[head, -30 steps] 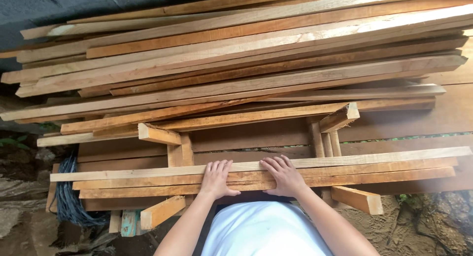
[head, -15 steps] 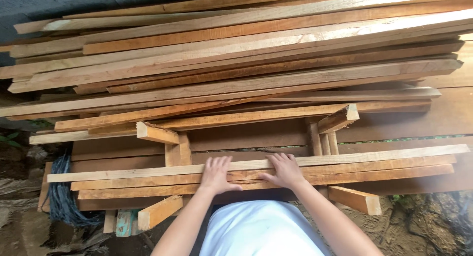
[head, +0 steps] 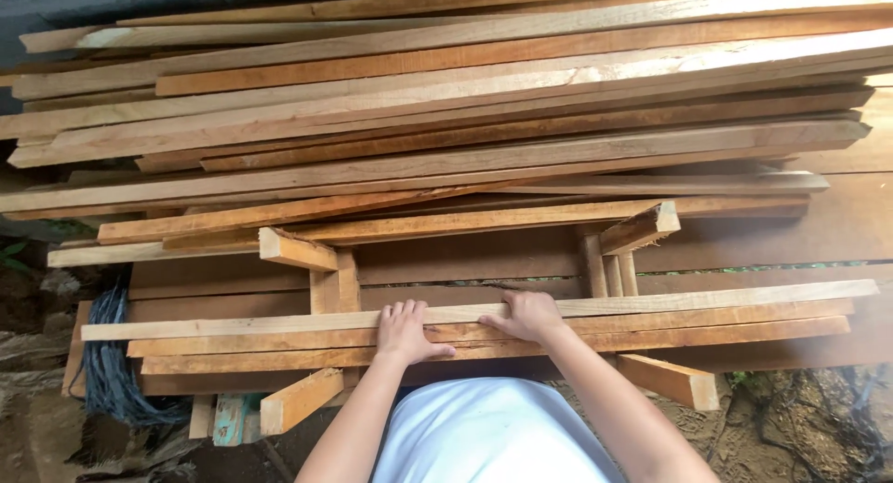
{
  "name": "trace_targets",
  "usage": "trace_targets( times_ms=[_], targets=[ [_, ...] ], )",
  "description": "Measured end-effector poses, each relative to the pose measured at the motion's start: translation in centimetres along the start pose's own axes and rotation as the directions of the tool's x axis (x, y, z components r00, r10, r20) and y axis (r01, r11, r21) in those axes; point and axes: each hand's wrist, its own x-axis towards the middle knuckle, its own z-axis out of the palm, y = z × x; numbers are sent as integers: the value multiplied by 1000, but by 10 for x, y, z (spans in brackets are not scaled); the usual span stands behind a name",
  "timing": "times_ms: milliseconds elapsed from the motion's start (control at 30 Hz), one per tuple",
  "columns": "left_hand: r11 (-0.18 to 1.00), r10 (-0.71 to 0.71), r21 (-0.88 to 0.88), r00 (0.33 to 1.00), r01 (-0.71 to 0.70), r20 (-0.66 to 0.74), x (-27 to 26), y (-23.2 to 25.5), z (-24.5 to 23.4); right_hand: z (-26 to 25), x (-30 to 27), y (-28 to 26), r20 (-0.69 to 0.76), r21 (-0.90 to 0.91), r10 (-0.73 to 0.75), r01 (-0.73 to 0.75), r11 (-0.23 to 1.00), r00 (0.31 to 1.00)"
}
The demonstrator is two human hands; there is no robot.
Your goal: Organizing and aligning wooden planks on a storage rack.
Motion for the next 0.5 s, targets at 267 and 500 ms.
trace_targets(
  times_ms=[267,500],
  targets=[
    [1000,1,-11,1000,-1,9,-1,4,0,16,2,10,-84,-56,-17,12,998,996],
    [998,4,-56,1000,-4,-10,-14,8,5,23,-3,10,-106,-47,-3,-2,999,994]
  ],
)
